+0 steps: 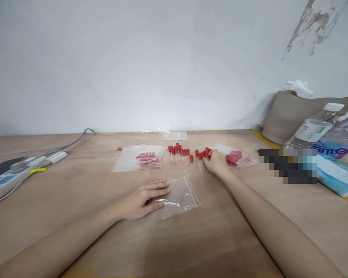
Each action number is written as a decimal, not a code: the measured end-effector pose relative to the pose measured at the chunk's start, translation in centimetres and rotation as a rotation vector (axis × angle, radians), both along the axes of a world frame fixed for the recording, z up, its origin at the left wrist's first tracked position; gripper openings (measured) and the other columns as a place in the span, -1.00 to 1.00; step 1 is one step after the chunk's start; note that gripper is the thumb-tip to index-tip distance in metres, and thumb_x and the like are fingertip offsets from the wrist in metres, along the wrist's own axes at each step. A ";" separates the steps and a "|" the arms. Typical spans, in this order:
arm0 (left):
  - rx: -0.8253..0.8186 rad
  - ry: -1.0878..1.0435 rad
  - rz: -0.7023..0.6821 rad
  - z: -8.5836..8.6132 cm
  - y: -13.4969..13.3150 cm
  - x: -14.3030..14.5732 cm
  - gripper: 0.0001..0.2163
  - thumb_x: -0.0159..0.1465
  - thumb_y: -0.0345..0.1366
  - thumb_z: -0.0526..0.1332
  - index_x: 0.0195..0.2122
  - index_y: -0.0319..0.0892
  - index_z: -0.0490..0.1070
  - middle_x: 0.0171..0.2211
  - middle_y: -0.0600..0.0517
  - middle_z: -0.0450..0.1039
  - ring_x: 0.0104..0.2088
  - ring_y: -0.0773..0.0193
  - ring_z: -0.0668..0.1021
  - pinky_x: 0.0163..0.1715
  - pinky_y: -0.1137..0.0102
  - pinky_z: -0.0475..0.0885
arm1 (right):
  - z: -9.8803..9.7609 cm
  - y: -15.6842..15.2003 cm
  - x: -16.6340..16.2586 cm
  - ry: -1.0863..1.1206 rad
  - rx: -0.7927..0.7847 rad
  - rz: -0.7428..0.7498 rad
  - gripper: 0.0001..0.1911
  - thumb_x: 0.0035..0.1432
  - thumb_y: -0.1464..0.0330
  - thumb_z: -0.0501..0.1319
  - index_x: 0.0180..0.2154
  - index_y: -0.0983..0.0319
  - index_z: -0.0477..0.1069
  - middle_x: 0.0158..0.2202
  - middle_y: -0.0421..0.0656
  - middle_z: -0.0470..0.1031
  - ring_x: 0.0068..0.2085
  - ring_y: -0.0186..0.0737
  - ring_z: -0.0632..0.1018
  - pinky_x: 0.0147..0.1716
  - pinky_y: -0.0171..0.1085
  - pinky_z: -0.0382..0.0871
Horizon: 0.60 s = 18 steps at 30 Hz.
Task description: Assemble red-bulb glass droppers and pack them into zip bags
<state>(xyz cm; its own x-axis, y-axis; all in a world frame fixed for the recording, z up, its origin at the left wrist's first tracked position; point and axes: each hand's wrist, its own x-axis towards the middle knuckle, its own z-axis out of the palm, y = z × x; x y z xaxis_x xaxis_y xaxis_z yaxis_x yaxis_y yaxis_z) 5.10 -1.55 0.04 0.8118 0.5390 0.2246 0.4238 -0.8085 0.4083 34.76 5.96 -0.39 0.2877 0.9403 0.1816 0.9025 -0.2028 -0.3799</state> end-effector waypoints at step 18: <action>0.070 -0.113 0.007 -0.1 -0.4 -0.2 -0.65 0.15 -0.14 0.17 -0.05 -0.12 0.37 -0.01 -0.09 0.34 -0.02 0.11 0.38 0.01 0.18 0.22 | 1.3 -0.1 0.3 0.322 0.450 -0.027 -0.60 -0.07 0.33 0.15 -0.13 0.25 0.17 -0.36 -0.13 0.44 -0.42 -0.22 0.45 -0.36 -0.23 0.30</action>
